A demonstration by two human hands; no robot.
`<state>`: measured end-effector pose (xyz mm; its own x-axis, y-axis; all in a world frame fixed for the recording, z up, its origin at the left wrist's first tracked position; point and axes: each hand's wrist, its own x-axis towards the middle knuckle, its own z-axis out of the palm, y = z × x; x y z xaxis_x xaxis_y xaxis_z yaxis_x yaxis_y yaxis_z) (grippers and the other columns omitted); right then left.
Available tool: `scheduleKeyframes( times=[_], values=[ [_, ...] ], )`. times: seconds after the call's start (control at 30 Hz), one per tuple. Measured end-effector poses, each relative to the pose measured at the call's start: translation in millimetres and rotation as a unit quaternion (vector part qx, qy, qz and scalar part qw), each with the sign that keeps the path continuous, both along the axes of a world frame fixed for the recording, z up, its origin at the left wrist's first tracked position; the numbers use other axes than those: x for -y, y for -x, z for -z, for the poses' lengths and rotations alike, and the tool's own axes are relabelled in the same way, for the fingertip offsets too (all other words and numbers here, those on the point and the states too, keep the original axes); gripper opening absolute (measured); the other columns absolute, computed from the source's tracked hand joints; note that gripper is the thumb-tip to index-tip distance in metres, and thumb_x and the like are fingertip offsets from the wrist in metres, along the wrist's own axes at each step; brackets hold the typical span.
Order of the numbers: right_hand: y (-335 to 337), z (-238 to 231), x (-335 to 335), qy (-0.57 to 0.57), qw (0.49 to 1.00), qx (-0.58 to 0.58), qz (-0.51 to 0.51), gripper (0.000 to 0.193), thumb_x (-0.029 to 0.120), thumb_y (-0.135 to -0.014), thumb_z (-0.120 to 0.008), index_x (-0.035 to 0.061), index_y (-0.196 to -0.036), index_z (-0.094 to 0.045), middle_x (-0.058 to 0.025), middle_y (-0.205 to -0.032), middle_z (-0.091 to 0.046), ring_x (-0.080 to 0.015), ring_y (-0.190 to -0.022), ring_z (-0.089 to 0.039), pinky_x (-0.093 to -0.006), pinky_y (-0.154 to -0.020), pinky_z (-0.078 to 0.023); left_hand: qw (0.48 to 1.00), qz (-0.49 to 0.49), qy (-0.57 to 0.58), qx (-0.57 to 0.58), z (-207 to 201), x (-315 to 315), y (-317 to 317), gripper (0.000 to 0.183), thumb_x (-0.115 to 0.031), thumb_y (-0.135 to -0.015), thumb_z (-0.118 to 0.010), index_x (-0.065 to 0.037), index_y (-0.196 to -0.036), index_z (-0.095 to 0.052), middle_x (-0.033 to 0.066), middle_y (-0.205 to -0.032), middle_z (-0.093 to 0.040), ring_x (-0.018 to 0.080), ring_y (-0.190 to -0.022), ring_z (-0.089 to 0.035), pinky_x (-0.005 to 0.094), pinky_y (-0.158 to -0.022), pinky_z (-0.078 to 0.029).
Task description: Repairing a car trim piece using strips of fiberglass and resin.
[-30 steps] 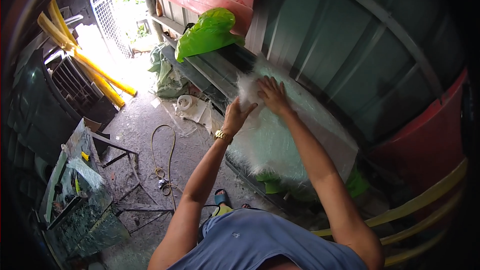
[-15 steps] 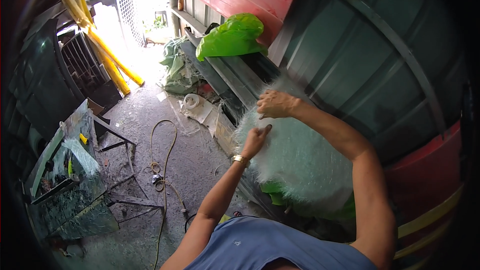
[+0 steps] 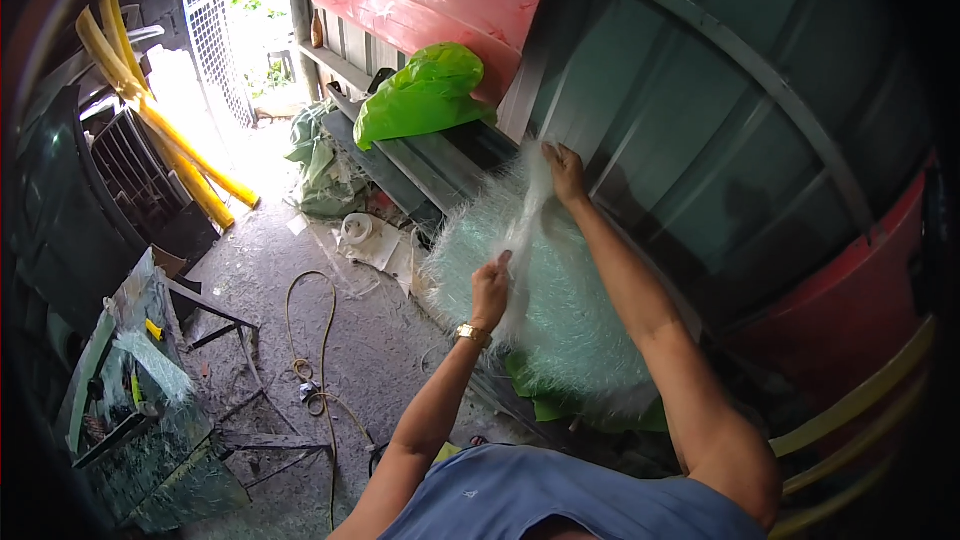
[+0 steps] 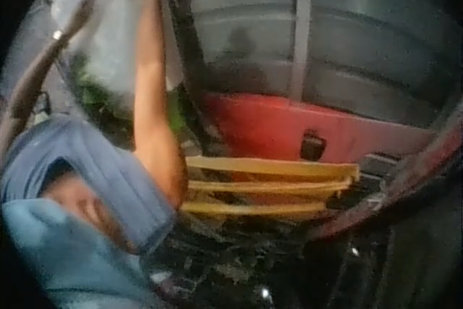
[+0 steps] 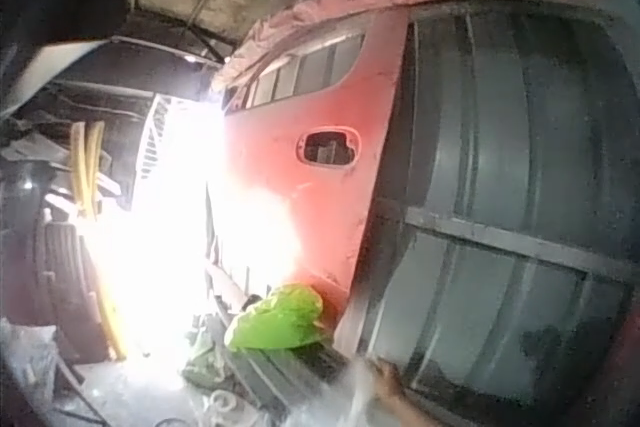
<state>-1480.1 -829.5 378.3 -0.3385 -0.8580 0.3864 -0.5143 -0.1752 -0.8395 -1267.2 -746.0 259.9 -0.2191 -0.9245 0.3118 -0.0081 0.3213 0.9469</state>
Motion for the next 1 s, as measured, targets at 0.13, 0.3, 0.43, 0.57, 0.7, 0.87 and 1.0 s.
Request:
scheduleKeyframes(
  times=[0.13,0.3,0.43,0.57,0.7,0.87,1.0],
  values=[
    [-21,-15,-20,-0.019,0.994,0.01,-0.103,0.045,0.037,-0.094,-0.056,0.0014,-0.121,-0.057,-0.0145,-0.109,-0.062,-0.0164,-0.104,-0.056,-0.0298,-0.091,-0.042,0.958,0.103,-0.224,-0.144,5,30,-34,0.054,-0.049,-0.097,-0.046,0.002,-0.096,-0.065,0.0041,-0.089,-0.064,0.014,-0.076,-0.055,0.0297,-0.074,-0.045],
    [-18,-37,-61,-0.002,0.996,0.016,-0.084,0.059,0.039,-0.091,-0.06,0.0049,-0.137,-0.044,-0.018,-0.14,-0.044,-0.0261,-0.133,-0.039,-0.0348,-0.109,-0.031,0.958,0.196,-0.181,-0.103,-51,82,-73,0.069,-0.06,-0.091,-0.048,-0.004,-0.132,-0.042,0.0111,-0.101,-0.062,0.0196,-0.092,-0.06,0.0329,-0.078,-0.047],
    [-2,-2,-73,-0.102,0.977,-0.178,-0.063,0.055,0.029,-0.09,-0.06,0.007,-0.137,-0.044,-0.0174,-0.144,-0.04,-0.0304,-0.134,-0.037,-0.0375,-0.11,-0.03,0.971,0.132,-0.181,-0.079,-85,122,-52,0.087,-0.06,-0.082,-0.062,0.002,-0.136,-0.034,0.0167,-0.106,-0.061,0.0216,-0.094,-0.06,0.0367,-0.081,-0.048],
    [-13,14,-53,-0.099,0.97,-0.217,-0.041,0.05,0.024,-0.091,-0.056,0.0057,-0.136,-0.045,-0.0179,-0.144,-0.039,-0.0338,-0.135,-0.035,-0.0377,-0.111,-0.029,0.952,0.218,-0.19,0.103,-109,152,-31,0.082,-0.053,-0.079,-0.069,0.002,-0.132,-0.042,0.0167,-0.114,-0.056,0.0209,-0.095,-0.06,0.0355,-0.083,-0.049],
    [-22,25,-26,-0.126,0.941,-0.314,-0.012,0.046,0.027,-0.093,-0.049,0.0134,-0.137,-0.046,-0.0135,-0.147,-0.037,-0.0335,-0.138,-0.029,-0.0443,-0.115,-0.019,0.889,0.357,-0.14,0.25,-133,168,-4,0.071,-0.05,-0.077,-0.072,0.007,-0.116,-0.057,0.016,-0.104,-0.062,0.0209,-0.091,-0.061,0.033,-0.082,-0.049],
    [-38,49,-20,-0.177,0.878,-0.443,0.033,0.043,0.029,-0.095,-0.045,0.0218,-0.138,-0.047,-0.006,-0.153,-0.026,-0.0308,-0.143,-0.018,-0.0503,-0.116,-0.01,0.889,0.253,0.076,0.375,-67,163,22,0.042,-0.039,-0.083,-0.064,0.0,-0.097,-0.067,0.0198,-0.081,-0.066,0.0302,-0.074,-0.066,0.0426,-0.075,-0.05],
    [-22,55,-25,-0.187,0.854,-0.483,0.057,0.044,0.031,-0.096,-0.043,0.0258,-0.14,-0.044,-0.0034,-0.156,-0.018,-0.0283,-0.144,-0.011,-0.0487,-0.116,-0.007,0.904,0.12,0.181,0.368,-66,103,14,0.025,-0.021,-0.085,-0.058,0.003,-0.078,-0.063,0.0271,-0.08,-0.062,0.0419,-0.08,-0.063,0.0488,-0.07,-0.05]
  ],
)
